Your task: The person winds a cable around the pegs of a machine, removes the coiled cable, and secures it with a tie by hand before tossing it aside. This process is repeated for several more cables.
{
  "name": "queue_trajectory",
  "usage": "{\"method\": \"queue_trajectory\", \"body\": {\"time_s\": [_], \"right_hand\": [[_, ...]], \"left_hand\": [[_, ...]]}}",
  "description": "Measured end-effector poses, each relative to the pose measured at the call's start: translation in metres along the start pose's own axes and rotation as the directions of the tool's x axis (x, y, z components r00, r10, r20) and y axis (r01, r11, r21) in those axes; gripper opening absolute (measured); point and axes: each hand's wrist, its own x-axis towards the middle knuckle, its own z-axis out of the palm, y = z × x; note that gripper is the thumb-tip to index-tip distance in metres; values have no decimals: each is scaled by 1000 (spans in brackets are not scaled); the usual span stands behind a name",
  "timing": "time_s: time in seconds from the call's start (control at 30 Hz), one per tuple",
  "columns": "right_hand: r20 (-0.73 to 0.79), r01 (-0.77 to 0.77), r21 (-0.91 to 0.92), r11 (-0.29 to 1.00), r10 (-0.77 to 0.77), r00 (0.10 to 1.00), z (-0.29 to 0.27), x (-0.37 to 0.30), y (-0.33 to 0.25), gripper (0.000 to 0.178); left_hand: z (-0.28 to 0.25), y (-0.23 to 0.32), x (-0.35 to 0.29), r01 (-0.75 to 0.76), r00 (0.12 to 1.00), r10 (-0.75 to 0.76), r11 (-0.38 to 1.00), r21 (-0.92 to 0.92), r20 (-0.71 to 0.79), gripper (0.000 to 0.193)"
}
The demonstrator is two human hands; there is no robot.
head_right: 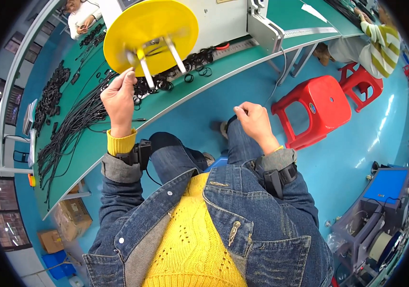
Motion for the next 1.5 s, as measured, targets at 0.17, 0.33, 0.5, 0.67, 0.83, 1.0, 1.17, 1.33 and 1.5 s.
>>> {"method": "queue_trajectory", "body": {"time_s": [0.17,0.33,0.5,0.67,0.83,1.0,1.17,1.33,1.5], "right_hand": [[28,-31,-22,999,32,999,-5,0,10,22],[45,-14,-15,1000,15,999,-3,-2,13,22],[78,-60,9,998,59,995,-1,0,20,22],[118,-123,33,992,118,986,3,0,21,22],[144,-100,76,992,88,986,2,5,7,22],[59,203,159,966,-215,975,1,30,-46,20],[-16,347,306,887,-359,933,3,56,-102,19],[-98,467,305,830,-460,882,11,86,-116,66],[-37,550,350,758,-575,817,17,103,-122,92]], "left_hand": [[0,5,-7,-146,989,143,982,117,36,16],[5,10,-12,-103,995,100,987,121,30,17],[7,10,-17,-160,987,155,974,163,42,17],[10,7,-24,-204,979,199,942,267,44,18],[29,29,-20,-431,898,415,755,494,150,20],[47,47,-9,-545,823,459,467,697,336,21],[52,59,-9,-585,795,451,389,712,406,23],[41,65,3,-416,903,134,520,746,409,38],[25,56,14,-465,818,18,608,644,574,50]]}}
